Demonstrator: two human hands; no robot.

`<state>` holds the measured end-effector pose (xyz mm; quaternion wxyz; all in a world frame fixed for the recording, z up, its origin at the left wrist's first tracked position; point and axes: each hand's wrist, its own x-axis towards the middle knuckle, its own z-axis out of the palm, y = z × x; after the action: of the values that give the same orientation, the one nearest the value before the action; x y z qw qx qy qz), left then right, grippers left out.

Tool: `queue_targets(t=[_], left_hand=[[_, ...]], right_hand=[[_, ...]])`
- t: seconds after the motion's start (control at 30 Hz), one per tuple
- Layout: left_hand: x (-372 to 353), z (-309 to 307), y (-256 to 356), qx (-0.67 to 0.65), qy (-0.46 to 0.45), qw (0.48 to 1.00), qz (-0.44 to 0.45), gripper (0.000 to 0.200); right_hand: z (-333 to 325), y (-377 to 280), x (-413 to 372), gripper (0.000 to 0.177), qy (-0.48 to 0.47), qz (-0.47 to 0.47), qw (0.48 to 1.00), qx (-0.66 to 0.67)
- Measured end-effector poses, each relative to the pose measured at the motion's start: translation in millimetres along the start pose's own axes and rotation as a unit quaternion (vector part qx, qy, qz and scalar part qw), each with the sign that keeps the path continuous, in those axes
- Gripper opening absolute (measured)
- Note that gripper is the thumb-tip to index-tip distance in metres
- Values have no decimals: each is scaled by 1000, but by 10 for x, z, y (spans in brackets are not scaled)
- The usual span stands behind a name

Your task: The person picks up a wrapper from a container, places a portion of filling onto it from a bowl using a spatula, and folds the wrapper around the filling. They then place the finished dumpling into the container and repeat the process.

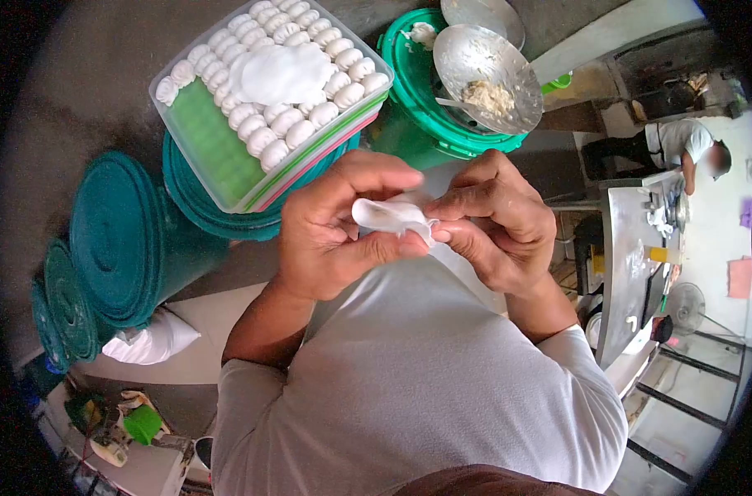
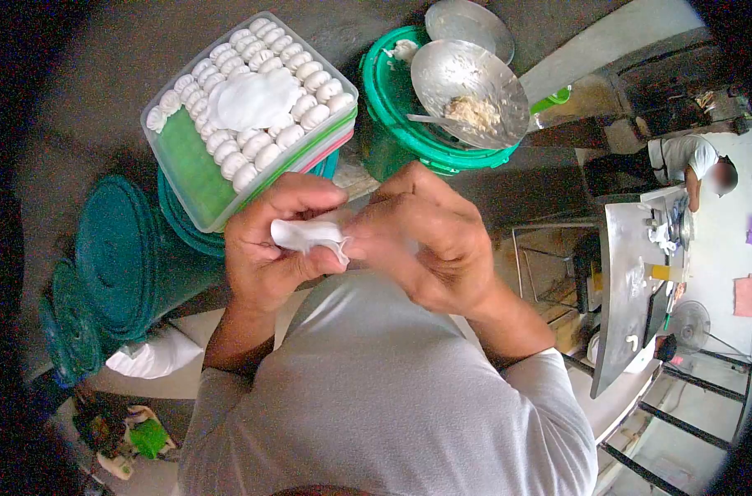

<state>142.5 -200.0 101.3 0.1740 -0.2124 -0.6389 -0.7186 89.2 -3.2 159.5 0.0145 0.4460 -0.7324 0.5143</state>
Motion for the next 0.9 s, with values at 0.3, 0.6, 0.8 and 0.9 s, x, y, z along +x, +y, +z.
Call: queue_targets(t=[0.3, 0.6, 0.8, 0.9], left_hand=[[-96, -145, -77, -41, 2, 999, 7, 39], [-72, -67, -165, -2, 22, 999, 39, 32], [9, 232, -278, -41, 94, 993, 54, 33], [128, 302, -262, 37, 54, 996, 54, 31]], right_hand=[[177, 24, 79, 16, -9, -22, 1000, -3], [172, 95, 90, 15, 21, 54, 993, 106], [-126, 291, 72, 20, -39, -31, 998, 42], [-233, 395, 29, 18, 15, -17, 995, 98]])
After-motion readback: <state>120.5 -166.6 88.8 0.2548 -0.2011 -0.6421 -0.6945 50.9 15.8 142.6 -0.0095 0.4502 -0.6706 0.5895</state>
